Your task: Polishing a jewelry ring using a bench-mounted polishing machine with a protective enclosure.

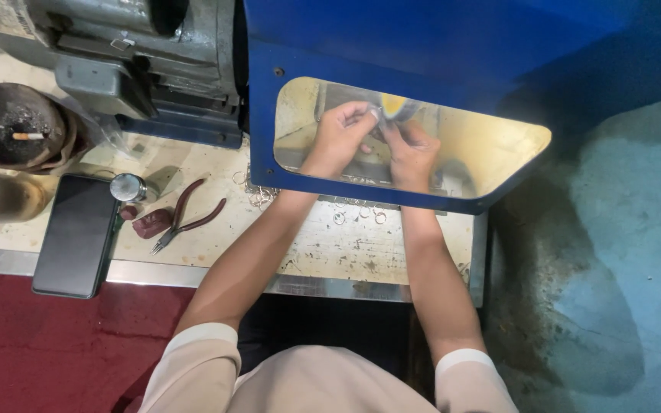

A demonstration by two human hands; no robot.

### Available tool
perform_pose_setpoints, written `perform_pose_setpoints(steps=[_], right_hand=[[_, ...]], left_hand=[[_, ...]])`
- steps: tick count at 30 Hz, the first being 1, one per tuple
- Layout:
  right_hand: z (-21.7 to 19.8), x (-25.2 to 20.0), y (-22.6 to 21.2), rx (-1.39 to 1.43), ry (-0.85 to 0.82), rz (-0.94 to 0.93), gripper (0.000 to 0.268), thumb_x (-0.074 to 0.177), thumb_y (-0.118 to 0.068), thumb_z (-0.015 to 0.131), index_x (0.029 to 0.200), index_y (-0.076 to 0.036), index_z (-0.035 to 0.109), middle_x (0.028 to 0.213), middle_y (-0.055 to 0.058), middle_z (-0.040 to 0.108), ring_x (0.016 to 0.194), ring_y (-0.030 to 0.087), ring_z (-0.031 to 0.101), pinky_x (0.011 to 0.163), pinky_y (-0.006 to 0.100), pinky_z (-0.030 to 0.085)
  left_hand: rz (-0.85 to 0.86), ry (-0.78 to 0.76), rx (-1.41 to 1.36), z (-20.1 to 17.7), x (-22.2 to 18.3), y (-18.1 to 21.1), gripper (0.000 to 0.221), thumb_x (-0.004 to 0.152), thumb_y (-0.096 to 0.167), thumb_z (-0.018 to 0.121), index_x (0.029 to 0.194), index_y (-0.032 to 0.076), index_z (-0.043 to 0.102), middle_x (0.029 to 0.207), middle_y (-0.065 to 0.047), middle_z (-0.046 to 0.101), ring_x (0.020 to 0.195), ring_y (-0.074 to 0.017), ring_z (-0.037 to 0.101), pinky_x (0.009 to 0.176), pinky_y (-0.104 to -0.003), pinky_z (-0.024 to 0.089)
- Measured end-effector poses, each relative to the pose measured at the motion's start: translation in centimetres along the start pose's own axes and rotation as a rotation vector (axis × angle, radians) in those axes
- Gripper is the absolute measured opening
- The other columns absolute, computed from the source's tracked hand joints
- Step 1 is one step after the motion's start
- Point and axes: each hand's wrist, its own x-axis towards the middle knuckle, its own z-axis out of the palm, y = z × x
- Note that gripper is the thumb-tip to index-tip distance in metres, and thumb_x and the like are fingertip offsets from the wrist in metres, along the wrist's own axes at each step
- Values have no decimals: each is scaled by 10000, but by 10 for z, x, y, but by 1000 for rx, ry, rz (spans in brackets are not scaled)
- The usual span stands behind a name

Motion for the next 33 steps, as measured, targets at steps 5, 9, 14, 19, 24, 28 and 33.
perform_pose_setpoints(steps=[5, 9, 14, 19, 24, 28, 33], right_hand=[[-5, 3, -17, -13, -106, -84, 70, 903, -61, 843, 948, -21, 809, 830, 152, 741, 829, 150, 680, 654, 365, 605], [-17, -2, -31, -40, -155, -128, 86, 899, -44, 834, 977, -17, 810, 872, 167, 728, 893, 168, 683, 698, 370, 608], [-12, 0, -19, -73, -112, -156, 74, 903, -18, 824, 976, -30, 821, 908, 154, 743, 897, 175, 705, 681, 373, 609], [-9, 8, -3, -18, -92, -164, 80, 909, -21, 815, 988, -30, 821, 925, 154, 741, 898, 176, 696, 678, 378, 622], [-20, 3, -22, -151, -180, -257, 80, 862, -10, 853, 935, -14, 819, 862, 171, 724, 817, 268, 753, 649, 390, 620], [-17, 2, -36, -146, -174, -266, 65, 867, -9, 842, 929, -17, 825, 854, 172, 729, 844, 274, 762, 685, 399, 612], [-8, 5, -10, -37, -100, -257, 4, 890, 7, 816, 888, 8, 818, 818, 168, 684, 850, 165, 663, 707, 423, 584]], left_hand=[[200, -77, 329, -21, 10, 2, 192, 939, 166, 719, 1064, 20, 729, 877, -133, 717, 804, -179, 709, 566, -297, 631], [84, -147, 227, -9, -8, 21, 131, 930, 176, 702, 1001, 75, 745, 755, -65, 674, 672, -96, 633, 421, -218, 582], [-76, -67, -28, 0, -1, 0, 161, 924, 155, 664, 1022, 49, 736, 814, -62, 666, 743, -114, 642, 415, -205, 557], [-150, -26, -51, -7, 4, -6, 232, 962, 181, 655, 1137, 43, 718, 959, -74, 716, 835, -119, 671, 493, -192, 594], [-165, -239, 240, -21, -14, 56, 482, 956, 149, 672, 1382, -44, 555, 1220, -203, 726, 974, -182, 748, 662, -278, 684], [-147, -263, 233, -10, -14, 51, 321, 989, 147, 635, 1268, -7, 671, 1108, -177, 767, 902, -172, 771, 624, -281, 695], [-106, -142, 71, -8, -1, 14, 297, 993, 146, 659, 1248, -5, 681, 1111, -150, 755, 926, -184, 761, 681, -312, 703]])
